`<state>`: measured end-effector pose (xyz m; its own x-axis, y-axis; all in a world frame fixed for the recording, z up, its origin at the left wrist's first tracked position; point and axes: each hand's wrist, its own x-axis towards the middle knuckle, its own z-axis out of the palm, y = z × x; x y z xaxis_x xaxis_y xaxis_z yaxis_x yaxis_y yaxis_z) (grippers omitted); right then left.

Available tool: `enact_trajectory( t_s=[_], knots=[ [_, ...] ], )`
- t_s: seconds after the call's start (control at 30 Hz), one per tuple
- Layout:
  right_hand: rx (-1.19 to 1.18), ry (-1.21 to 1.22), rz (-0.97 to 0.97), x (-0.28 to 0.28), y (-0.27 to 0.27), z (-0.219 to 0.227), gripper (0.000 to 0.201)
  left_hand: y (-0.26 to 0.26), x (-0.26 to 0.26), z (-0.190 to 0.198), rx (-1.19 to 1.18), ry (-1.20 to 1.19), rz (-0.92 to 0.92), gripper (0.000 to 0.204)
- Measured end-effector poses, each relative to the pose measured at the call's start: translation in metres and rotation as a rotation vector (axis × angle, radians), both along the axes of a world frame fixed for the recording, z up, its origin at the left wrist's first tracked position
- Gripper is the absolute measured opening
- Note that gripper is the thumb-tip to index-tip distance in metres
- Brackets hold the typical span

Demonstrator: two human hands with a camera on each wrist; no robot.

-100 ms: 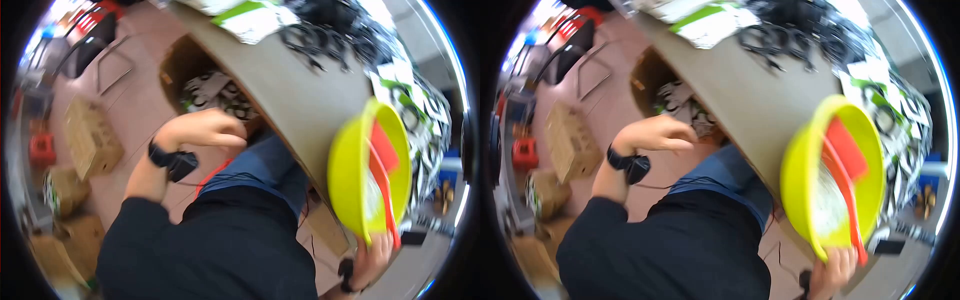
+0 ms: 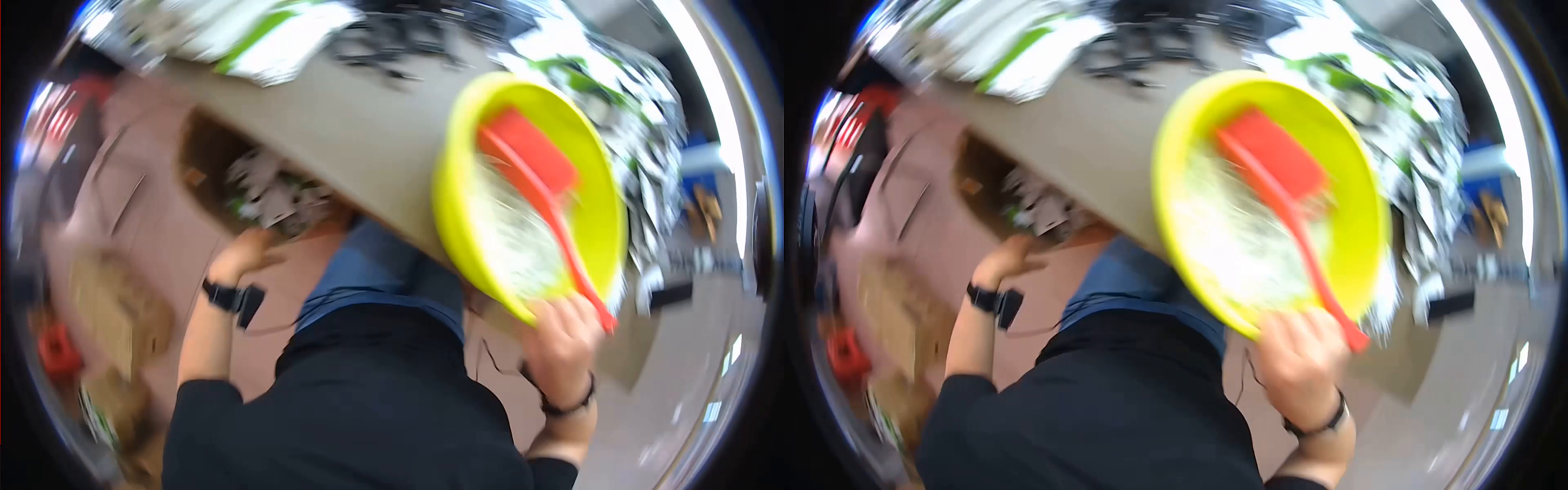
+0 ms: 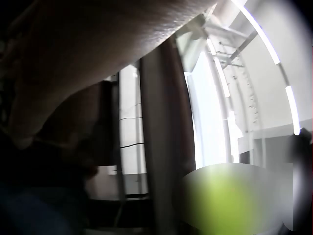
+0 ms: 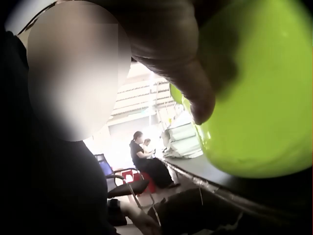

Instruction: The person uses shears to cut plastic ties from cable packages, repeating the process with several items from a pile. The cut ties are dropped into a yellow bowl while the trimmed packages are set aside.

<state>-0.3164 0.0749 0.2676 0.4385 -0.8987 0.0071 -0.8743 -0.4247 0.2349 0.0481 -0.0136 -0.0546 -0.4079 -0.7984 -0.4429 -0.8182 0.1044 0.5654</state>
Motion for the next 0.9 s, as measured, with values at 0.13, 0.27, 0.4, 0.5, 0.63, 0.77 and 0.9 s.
enact_trajectory(
  t_s=[0.13,0.27,0.4,0.5,0.63,0.77,0.9],
  knots=[
    [0.063,-0.574,0.104,0.033,0.007,0.008,0.031,0.058,0.039,-0.063,-0.081,-0.401,-0.039,0.048],
    [-0.2,-0.387,0.06,0.008,-0.016,0.021,0.026,0.031,0.045,-0.09,-0.083,-0.377,-0.103,0.026],
    [0.053,-0.171,-0.115,-0.056,-0.064,0.005,0.025,0.041,0.047,-0.102,-0.312,-0.358,-0.287,0.023],
    [0.295,-0.259,-0.055,-0.08,-0.094,-0.006,0.025,0.058,0.045,-0.104,-0.286,-0.373,-0.326,0.024],
    [0.389,-0.077,-0.068,-0.075,-0.116,-0.018,0.028,0.103,0.044,-0.099,-0.139,-0.383,-0.346,0.024],
    [0.849,-0.414,-0.551,-0.028,-0.099,0.007,0.035,0.107,0.047,-0.067,-0.017,-0.306,-0.4,0.028],
    [0.441,-0.407,-0.086,-0.035,-0.056,-0.008,0.044,0.064,0.029,0.052,0.124,-0.143,-0.111,0.026]
  ],
)
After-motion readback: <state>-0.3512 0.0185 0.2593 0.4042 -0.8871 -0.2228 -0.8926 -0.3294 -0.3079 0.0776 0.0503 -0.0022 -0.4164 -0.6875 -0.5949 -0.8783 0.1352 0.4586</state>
